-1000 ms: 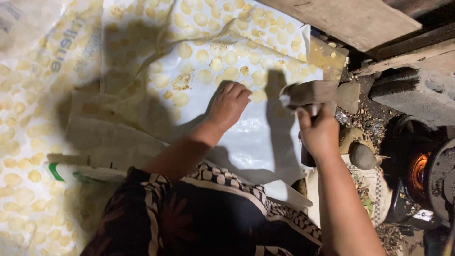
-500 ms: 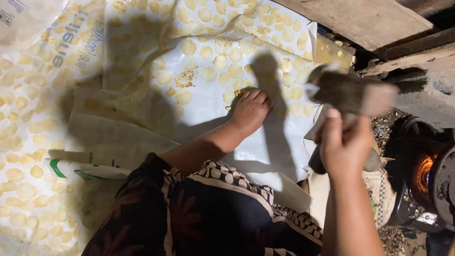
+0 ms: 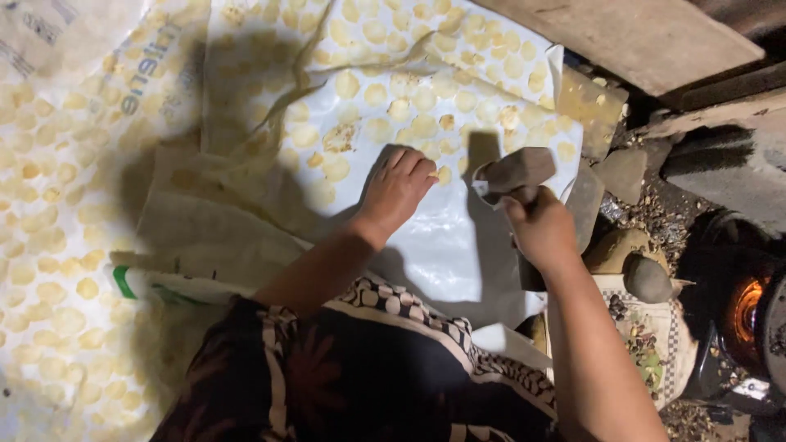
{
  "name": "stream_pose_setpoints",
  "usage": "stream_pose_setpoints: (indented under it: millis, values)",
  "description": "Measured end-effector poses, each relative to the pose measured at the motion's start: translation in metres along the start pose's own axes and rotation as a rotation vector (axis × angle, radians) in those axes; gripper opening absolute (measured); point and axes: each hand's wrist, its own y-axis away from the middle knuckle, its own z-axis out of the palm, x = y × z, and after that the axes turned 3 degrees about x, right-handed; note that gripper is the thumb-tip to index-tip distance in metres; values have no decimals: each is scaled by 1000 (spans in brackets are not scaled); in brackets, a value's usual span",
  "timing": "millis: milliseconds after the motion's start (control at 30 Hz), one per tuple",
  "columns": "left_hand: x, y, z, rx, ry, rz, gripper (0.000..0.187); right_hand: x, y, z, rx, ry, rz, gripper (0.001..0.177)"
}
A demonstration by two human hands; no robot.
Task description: Cracking nuts with a hammer and stone, then sorting the kernels from the shells into containers.
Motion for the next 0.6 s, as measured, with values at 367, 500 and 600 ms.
stream_pose_setpoints:
  millis: [367, 500, 600]
  values:
    - [4, 0, 22, -21, -60, 108, 16, 15, -1, 28, 202, 1, -177, 39]
    - [19, 1, 36, -70, -91, 102, 18, -33, 56, -40, 269, -344, -68, 31]
    - [16, 3, 40, 3, 8, 123, 20, -28, 76, -43, 458, -535, -378, 23]
